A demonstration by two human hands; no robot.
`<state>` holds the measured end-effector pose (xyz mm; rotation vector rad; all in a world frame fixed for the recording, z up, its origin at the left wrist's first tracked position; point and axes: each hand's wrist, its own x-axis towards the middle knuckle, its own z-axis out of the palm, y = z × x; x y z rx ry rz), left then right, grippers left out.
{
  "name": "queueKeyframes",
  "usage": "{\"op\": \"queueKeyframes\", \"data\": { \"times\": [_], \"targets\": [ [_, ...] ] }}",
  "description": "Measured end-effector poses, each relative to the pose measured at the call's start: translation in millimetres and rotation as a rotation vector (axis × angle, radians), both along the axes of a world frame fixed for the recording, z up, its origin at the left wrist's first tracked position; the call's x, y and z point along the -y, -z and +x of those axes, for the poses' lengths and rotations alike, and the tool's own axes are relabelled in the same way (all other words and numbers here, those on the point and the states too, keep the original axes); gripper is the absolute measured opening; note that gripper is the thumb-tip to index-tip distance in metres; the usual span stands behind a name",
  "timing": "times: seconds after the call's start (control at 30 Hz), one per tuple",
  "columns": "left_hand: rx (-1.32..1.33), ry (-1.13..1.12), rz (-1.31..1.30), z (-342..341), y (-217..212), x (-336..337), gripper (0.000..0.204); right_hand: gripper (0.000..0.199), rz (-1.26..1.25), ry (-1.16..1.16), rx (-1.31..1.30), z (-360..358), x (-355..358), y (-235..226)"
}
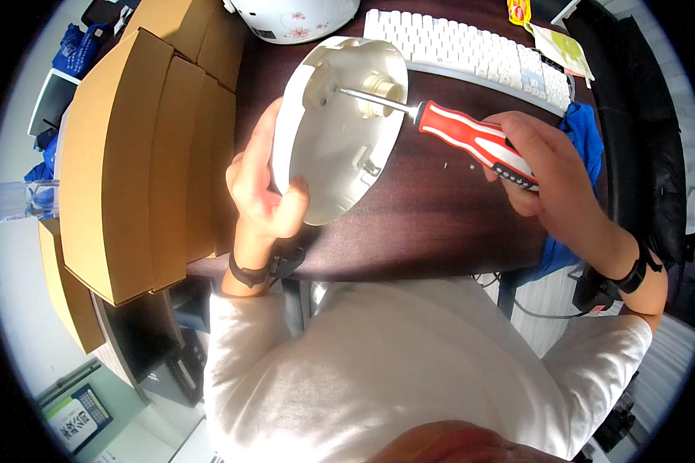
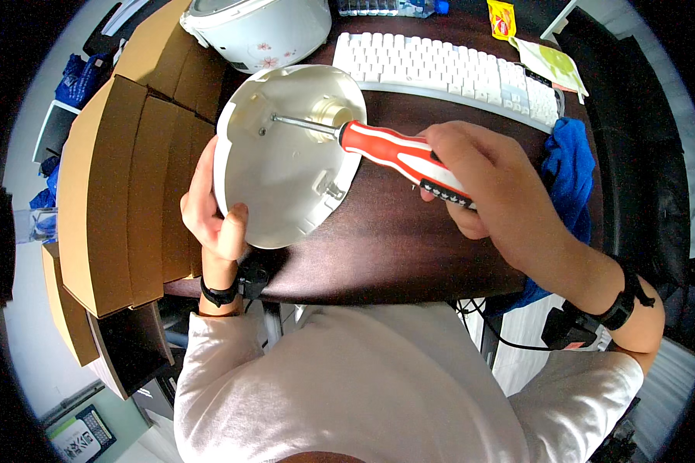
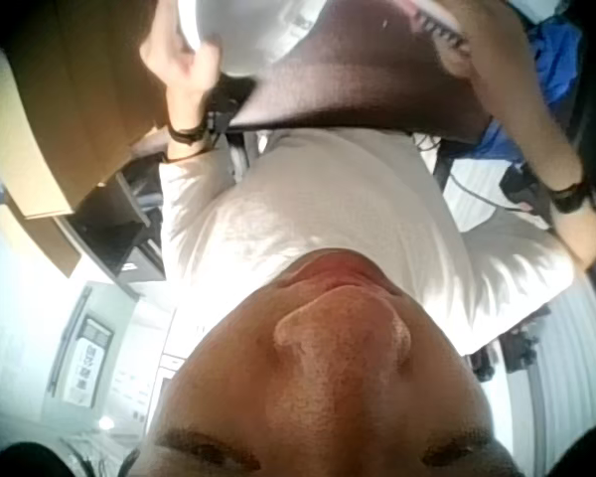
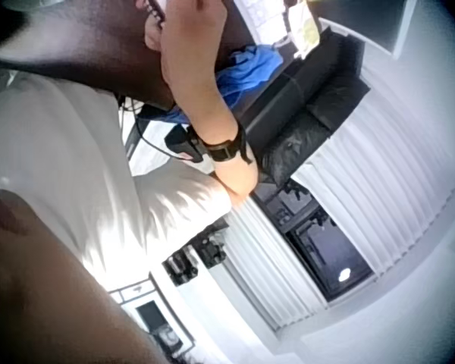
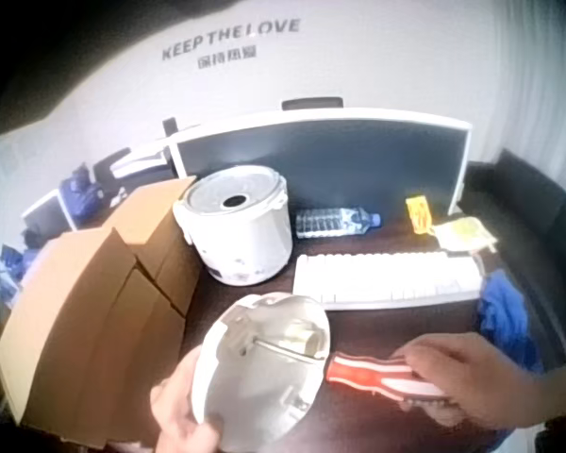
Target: The person uses a screwdriver to remove screws from the underside of a white circular appliance base. They rotate the base to access different screw locations and place removed screws on the table. The task continues until several screws are removed and the base remains partially disassembled.
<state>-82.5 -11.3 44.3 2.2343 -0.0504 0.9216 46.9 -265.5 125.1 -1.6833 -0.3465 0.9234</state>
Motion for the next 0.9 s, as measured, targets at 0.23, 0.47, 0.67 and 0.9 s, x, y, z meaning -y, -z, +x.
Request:
{"op": "queueKeyframes", "data": {
  "times": [0.23,0.47,0.67,0.9],
  "targets": [
    [0.015,0.029,-0.003,2,-2,-1,0.063,0.022,0.006,-0.173,1.040,-2,1,12],
    [0.057,0.035,-0.052,6,2,-1,0.060,0.029,0.024,-0.190,1.140,-2,4,11],
    [0.060,0.052,-0.050,5,1,-1,0.059,0.043,0.089,0.031,0.169,-4,2,7],
    [0.051,0.033,-0.034,2,0,1,0.060,0.038,-0.074,-0.165,0.065,6,-4,-6]
  ]
}}
